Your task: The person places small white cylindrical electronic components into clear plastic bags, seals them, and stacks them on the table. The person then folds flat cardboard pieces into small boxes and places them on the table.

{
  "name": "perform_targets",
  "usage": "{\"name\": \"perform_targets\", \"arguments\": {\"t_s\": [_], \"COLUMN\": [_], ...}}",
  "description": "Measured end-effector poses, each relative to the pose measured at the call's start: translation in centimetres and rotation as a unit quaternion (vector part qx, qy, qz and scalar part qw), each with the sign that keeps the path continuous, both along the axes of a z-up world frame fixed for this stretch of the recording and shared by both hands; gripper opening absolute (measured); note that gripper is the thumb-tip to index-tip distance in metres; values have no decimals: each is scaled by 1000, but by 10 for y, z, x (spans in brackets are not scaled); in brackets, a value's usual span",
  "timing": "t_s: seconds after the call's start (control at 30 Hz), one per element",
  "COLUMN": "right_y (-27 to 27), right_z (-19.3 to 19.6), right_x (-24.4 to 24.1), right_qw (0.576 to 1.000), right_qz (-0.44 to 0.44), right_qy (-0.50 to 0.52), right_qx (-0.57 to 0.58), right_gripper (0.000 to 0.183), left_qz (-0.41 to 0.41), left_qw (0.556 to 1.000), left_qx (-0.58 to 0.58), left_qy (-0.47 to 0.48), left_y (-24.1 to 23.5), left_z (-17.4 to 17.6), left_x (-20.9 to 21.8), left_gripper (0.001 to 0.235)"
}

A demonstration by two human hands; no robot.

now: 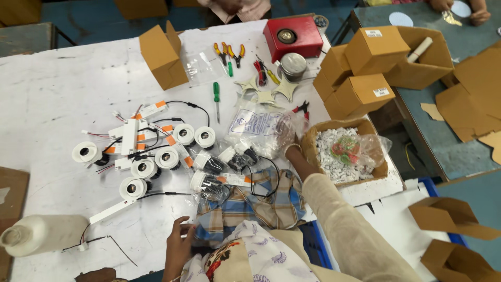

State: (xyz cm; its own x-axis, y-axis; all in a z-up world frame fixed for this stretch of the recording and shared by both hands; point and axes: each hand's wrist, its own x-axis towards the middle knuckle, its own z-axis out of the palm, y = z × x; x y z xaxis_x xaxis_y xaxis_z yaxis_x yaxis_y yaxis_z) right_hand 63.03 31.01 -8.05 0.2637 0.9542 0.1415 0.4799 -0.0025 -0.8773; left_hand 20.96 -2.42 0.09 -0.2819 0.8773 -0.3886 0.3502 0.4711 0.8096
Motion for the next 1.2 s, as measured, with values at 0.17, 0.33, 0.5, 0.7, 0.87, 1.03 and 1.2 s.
{"name": "perform_targets", "arguments": {"t_s": [0.17, 0.33, 0.5, 0.7, 0.87, 1.03, 1.2], "right_y": [-5, -17, -18, -45, -123, -160, -167], "right_z": [-3, -12, -7, 32, 122, 211, 230], "right_x": [7, 1, 6, 23, 21, 16, -26], "right_qw": [1000, 1000, 1000, 987, 938, 881, 837], "right_qz": [2, 19, -17, -56, -94, 140, 262], "right_qy": [8, 2, 6, 111, 323, 452, 476], "right_qx": [2, -24, -12, 105, 87, 19, -60], "right_gripper": [30, 31, 33, 36, 47, 25, 18], "left_qz": [-63, -98, -114, -78, -82, -110, -138], "left_qw": [998, 995, 993, 997, 996, 956, 840], "left_qx": [9, 27, 23, 9, 8, 49, 41], "left_qy": [4, 1, 19, -10, -27, -267, -524], "left_y": [19, 32, 37, 27, 31, 69, 112], "left_z": [16, 31, 38, 30, 29, 47, 77], "left_x": [9, 19, 20, 5, 12, 59, 107], "left_gripper": [38, 36, 37, 37, 37, 55, 67]}}
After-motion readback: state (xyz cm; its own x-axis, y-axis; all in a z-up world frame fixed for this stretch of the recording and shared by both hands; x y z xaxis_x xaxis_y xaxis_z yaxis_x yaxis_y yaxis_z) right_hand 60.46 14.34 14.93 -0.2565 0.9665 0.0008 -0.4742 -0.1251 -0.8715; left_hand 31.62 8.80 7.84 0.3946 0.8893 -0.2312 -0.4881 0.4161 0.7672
